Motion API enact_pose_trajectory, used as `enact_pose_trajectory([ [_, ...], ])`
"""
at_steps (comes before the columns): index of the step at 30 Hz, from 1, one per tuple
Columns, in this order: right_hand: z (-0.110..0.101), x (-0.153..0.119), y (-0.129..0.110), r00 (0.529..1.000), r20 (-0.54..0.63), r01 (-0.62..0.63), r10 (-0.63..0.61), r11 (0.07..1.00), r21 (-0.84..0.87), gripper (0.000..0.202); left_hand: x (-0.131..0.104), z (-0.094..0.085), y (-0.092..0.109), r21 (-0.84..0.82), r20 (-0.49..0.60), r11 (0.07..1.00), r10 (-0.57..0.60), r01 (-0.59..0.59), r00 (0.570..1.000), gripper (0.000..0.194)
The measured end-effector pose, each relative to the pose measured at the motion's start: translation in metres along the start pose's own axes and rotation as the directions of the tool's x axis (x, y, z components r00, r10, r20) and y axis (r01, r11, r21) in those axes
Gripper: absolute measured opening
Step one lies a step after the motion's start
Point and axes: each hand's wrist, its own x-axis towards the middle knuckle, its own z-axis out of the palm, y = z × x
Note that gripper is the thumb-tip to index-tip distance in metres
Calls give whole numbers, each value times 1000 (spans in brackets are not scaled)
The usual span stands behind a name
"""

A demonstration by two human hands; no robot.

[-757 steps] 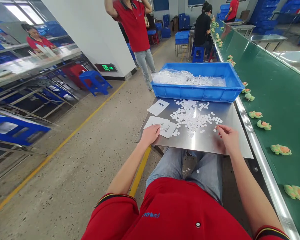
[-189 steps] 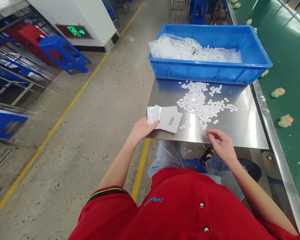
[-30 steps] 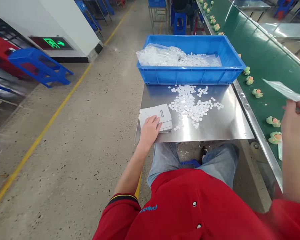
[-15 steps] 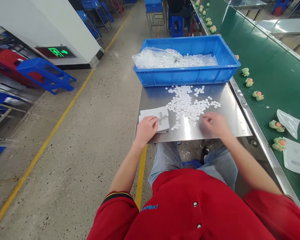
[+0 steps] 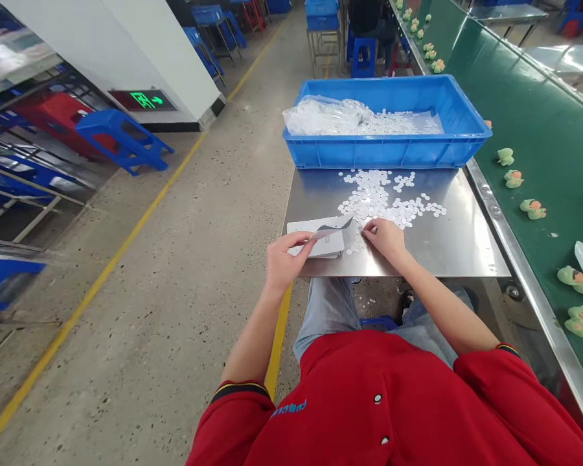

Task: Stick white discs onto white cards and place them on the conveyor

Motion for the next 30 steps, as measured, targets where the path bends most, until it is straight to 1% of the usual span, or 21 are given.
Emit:
enact_pose_trajectory([
  [2,-6,2,-1,1000,0,-31,31,995,91,10,-3,-6,12,-8,71,1000,21,-20,997,25],
  [4,-17,2,-2,1000,15,-26,23,980,197,9,-6,-11,24,-43,190,997,64,-57,980,23],
  [6,-31,0,-4,999,22,15,-22,958,287,8,-8,-11,35,-96,336,989,135,-109,932,19],
  [8,-47,-6,-7,993,15,104,-115,943,316,8,-8,-4,43,-103,440,978,208,-180,874,15],
  [10,-60,-15,-13,968,38,232,-250,939,255,7,-7,9,48,-63,494,964,254,-257,831,17],
  [12,-69,-26,-21,916,122,367,-383,920,136,9,-3,26,49,-43,532,951,280,-305,799,20],
  [14,-73,-35,-27,867,211,461,-452,887,7,11,2,40,47,-67,576,944,301,-323,760,22],
  [16,-75,-41,-29,846,238,505,-477,860,-72,13,5,49,44,-95,588,941,315,-323,745,23],
  [17,-77,-43,-28,846,228,510,-483,856,-80,13,6,51,42,-103,574,944,313,-313,756,23],
  [18,-79,-45,-26,852,194,505,-486,861,-64,13,6,52,40,-106,540,951,301,-292,786,23],
  [19,-83,-46,-22,864,139,493,-485,870,-27,13,6,52,39,-113,487,960,277,-254,828,22],
  [21,-91,-51,-14,893,-36,449,-448,888,97,10,4,51,36,-152,363,977,199,-153,911,20],
  [22,-95,-53,-10,901,-143,430,-409,886,173,8,3,51,35,-179,306,979,152,-100,940,19],
  [23,-99,-57,-7,898,-248,422,-364,873,245,7,2,52,34,-207,259,977,109,-55,960,19],
  [25,-104,-64,-3,863,-399,454,-310,823,343,12,0,55,32,-248,207,969,45,8,977,18],
  [26,-105,-68,-3,840,-442,488,-316,796,358,13,-1,58,32,-259,186,965,22,28,982,17],
  [28,-103,-76,-4,800,-469,556,-375,758,342,13,-2,63,31,-283,142,957,-16,56,990,17],
  [30,-99,-80,-5,781,-459,587,-423,747,312,16,-3,66,31,-309,111,948,-36,69,993,18],
])
